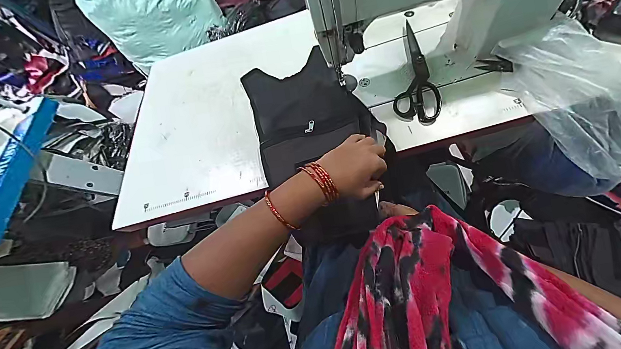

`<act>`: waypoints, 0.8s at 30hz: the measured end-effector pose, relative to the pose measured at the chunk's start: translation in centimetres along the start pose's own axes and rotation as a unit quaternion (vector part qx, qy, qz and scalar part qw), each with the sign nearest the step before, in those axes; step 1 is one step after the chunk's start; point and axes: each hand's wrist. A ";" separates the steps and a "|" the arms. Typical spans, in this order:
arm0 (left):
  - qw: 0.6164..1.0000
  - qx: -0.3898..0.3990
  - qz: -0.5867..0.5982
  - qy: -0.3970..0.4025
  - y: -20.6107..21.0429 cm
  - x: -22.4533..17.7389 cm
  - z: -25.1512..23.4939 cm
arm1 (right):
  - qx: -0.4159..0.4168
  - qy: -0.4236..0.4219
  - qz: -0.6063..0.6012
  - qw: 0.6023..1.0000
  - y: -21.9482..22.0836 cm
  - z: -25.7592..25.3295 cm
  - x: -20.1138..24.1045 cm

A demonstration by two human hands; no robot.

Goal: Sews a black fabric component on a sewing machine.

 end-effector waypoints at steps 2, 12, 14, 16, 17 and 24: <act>0.998 -0.065 -0.008 0.022 -0.1 0.5 0.8 | -0.027 0.020 0.129 0.991 0.9 1.0 0.6; 0.985 0.166 -0.052 0.013 -4.2 -3.3 -1.3 | -0.147 0.032 0.230 0.961 3.1 4.8 3.5; 0.974 0.213 -0.073 -0.026 -5.1 -3.8 -1.8 | -0.185 0.002 0.236 0.954 3.4 4.9 3.2; 0.966 0.240 -0.074 -0.059 -5.7 -4.0 -2.0 | -0.177 -0.027 0.246 0.952 3.3 4.9 3.0; 0.961 0.255 -0.073 -0.073 -6.0 -4.1 -2.0 | -0.147 -0.030 0.267 0.952 3.1 5.0 2.8; 0.881 0.429 -0.082 -0.183 -7.4 -6.6 -3.4 | 0.001 -0.101 0.276 0.956 2.6 5.9 1.8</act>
Point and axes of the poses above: each hand's wrist, its own z-axis away from the middle knuckle, its own y-axis out of the palm, x = y × z, and after that the axes turned 11 degrees about x, right-handed
